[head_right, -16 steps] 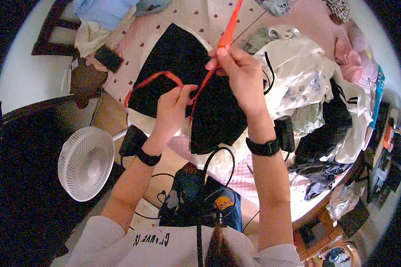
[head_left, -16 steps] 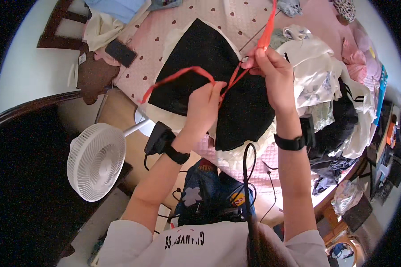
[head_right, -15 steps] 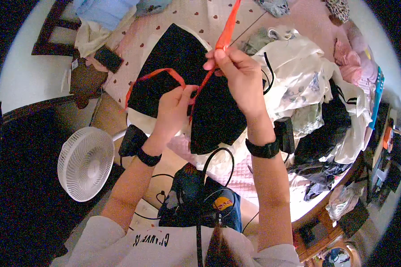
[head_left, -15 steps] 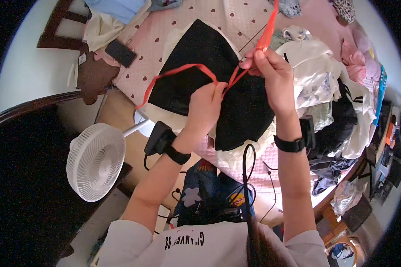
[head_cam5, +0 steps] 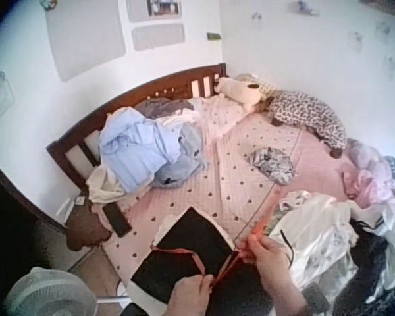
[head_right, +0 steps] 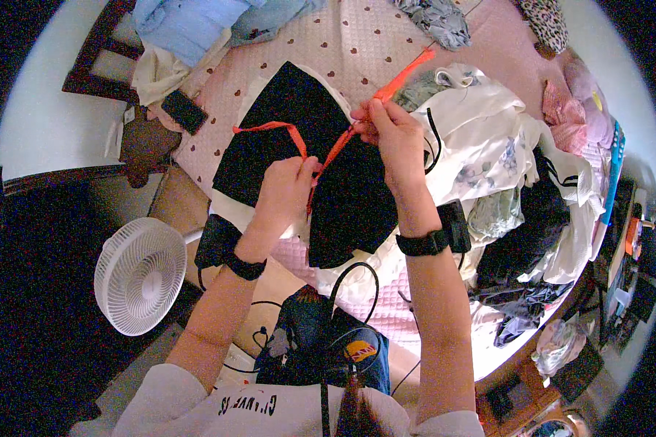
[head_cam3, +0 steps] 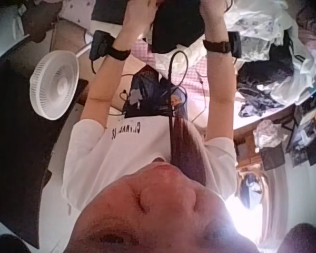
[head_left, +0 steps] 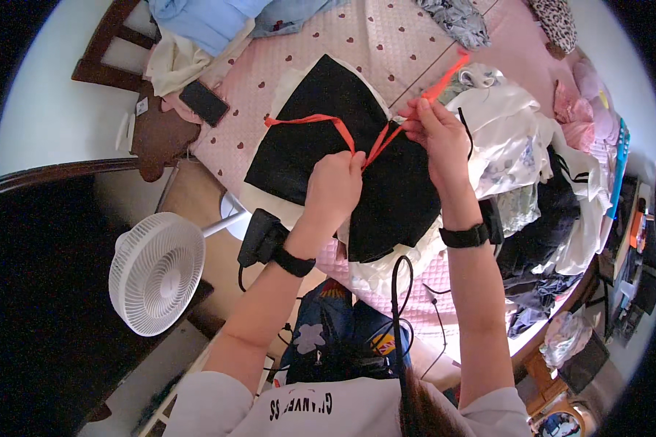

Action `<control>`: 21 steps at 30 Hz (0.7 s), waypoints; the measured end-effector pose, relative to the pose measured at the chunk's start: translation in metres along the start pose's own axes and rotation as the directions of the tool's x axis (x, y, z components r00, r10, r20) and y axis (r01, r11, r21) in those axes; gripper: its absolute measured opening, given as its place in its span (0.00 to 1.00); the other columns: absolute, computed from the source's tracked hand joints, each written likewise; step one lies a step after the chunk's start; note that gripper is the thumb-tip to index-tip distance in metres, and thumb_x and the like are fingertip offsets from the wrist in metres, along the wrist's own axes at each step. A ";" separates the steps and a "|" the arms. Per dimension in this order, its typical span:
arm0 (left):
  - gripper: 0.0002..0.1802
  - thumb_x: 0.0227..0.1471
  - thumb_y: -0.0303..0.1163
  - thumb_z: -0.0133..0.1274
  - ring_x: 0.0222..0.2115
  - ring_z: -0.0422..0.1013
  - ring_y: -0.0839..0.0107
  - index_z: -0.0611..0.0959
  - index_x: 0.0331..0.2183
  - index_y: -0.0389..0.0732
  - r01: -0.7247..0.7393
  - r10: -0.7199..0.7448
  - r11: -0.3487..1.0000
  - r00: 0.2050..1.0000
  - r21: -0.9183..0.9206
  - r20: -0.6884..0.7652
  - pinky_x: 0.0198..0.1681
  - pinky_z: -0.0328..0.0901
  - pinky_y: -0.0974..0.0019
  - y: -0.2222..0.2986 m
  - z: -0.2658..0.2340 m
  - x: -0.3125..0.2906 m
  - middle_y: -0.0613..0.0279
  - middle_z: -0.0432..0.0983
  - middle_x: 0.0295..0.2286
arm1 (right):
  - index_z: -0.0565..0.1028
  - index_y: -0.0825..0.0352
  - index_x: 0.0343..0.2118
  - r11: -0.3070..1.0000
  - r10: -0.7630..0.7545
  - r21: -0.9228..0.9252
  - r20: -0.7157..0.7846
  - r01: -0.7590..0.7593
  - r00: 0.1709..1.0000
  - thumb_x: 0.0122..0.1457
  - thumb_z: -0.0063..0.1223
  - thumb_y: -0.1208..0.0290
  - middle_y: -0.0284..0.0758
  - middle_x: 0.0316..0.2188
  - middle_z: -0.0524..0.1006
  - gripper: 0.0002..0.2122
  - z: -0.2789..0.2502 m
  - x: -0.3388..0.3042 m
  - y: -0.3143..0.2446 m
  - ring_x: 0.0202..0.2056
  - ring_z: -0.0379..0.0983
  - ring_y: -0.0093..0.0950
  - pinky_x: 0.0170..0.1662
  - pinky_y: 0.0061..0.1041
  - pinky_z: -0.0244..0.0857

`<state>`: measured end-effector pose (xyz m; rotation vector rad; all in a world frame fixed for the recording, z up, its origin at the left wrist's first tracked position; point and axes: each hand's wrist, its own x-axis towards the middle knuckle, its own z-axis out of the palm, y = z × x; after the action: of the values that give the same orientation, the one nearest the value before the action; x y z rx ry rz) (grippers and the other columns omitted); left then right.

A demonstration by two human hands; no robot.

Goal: Sorting through and folding a pile of clothes on a bed.

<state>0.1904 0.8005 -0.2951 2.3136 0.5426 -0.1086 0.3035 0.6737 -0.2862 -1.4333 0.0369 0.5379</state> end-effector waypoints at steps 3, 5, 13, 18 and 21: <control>0.18 0.50 0.36 0.41 0.20 0.69 0.56 0.76 0.22 0.31 -0.040 0.046 0.997 0.995 -0.066 0.090 0.24 0.62 0.61 -0.011 -0.002 0.013 0.46 0.70 0.19 | 0.71 0.67 0.33 0.999 -0.004 0.038 0.086 0.001 0.996 0.56 0.42 0.64 0.31 0.28 0.74 0.11 0.007 0.008 0.005 0.26 0.68 0.16 0.31 0.14 0.63; 0.18 0.49 0.36 0.42 0.20 0.68 0.52 0.74 0.19 0.30 -0.083 0.102 0.987 0.986 -0.141 0.132 0.25 0.62 0.59 -0.018 -0.005 0.019 0.43 0.68 0.16 | 0.71 0.67 0.33 1.000 0.008 0.027 0.112 -0.011 0.994 0.56 0.42 0.64 0.31 0.27 0.74 0.11 0.009 0.012 0.004 0.26 0.69 0.16 0.31 0.15 0.63; 0.17 0.50 0.37 0.42 0.18 0.65 0.74 0.76 0.23 0.32 0.174 -0.041 0.962 0.856 -0.213 0.516 0.23 0.61 0.71 -0.012 -0.024 0.037 0.62 0.71 0.17 | 0.72 0.69 0.32 0.997 0.072 -0.031 0.100 -0.069 0.992 0.56 0.42 0.66 0.33 0.25 0.74 0.11 0.006 0.021 0.004 0.24 0.70 0.20 0.28 0.16 0.64; 0.15 0.50 0.37 0.42 0.16 0.62 0.78 0.76 0.22 0.36 0.212 -0.087 0.964 0.819 -0.158 0.568 0.20 0.57 0.73 -0.013 -0.026 0.044 0.66 0.67 0.14 | 0.72 0.71 0.32 0.994 0.042 -0.101 0.080 -0.034 0.996 0.56 0.41 0.67 0.33 0.25 0.74 0.11 0.002 0.010 -0.002 0.24 0.70 0.20 0.29 0.16 0.64; 0.13 0.48 0.36 0.46 0.15 0.60 0.80 0.76 0.21 0.37 0.388 -0.092 0.875 0.719 -0.289 0.688 0.18 0.55 0.76 -0.015 -0.025 0.046 0.68 0.66 0.13 | 0.72 0.72 0.31 0.999 -0.022 -0.034 0.125 0.026 0.992 0.56 0.42 0.68 0.33 0.24 0.74 0.11 -0.008 -0.002 -0.001 0.24 0.70 0.20 0.30 0.17 0.65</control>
<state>0.2241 0.8437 -0.2977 1.6097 0.4410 -0.8338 0.3045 0.6650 -0.2856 -1.4309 -0.0896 0.6098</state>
